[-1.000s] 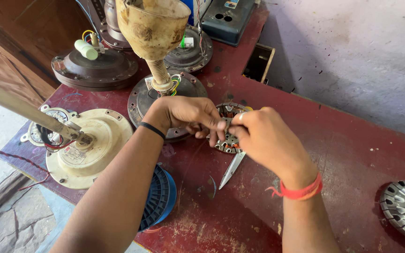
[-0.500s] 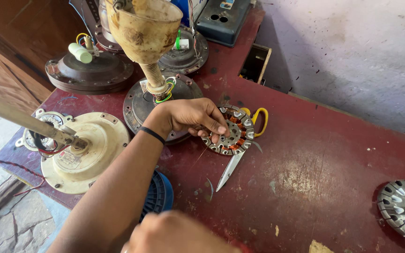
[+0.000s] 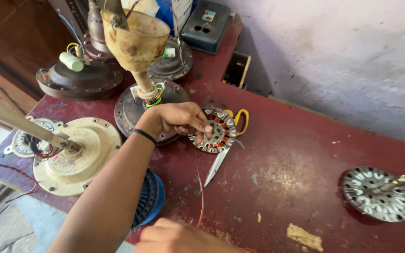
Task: The person winds copper wire around the slots of a motor stator by hand, repeatedly pulling wire from a blue spool and inserting it into the stator slots. The person uses a pair of scissors to cut the wire after each winding cycle.
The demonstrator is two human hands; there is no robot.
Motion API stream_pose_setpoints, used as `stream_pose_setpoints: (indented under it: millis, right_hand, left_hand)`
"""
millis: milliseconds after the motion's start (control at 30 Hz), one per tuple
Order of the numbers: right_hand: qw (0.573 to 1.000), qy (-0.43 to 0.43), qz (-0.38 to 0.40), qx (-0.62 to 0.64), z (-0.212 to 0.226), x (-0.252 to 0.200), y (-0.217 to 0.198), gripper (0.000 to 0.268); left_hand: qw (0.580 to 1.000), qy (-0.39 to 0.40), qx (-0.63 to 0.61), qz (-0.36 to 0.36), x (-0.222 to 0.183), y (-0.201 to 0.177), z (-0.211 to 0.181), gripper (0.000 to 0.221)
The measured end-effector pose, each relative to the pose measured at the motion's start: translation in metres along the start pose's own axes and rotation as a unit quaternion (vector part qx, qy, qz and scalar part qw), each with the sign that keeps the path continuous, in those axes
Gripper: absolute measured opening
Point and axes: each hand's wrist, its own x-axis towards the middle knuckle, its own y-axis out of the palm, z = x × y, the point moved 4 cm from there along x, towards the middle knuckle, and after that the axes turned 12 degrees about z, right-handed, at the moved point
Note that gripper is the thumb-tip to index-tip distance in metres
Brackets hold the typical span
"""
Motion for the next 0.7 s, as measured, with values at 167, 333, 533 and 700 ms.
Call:
stream_pose_setpoints:
  millis: [167,333,533,700]
  right_hand:
    - [0.987,0.159,-0.008,-0.005,0.034,-0.049,-0.055,0.019]
    - [0.939,0.339,-0.04,-0.049,0.036,-0.073,-0.087,0.018]
    - [0.878,0.473,-0.001,-0.076,0.018,-0.087,-0.083,0.02]
    - [0.922,0.385,0.003,-0.033,0.012,-0.072,-0.064,0.039]
  left_hand:
    - [0.998,-0.017,0.008,-0.062,-0.011,0.001,-0.011,0.04]
    - [0.964,0.03,0.154,-0.215,-0.024,0.006,-0.039,0.041]
    - [0.908,0.193,0.209,-0.306,-0.047,0.026,-0.1,0.042]
    - [0.821,0.157,0.385,-0.391,-0.08,0.058,-0.127,0.028]
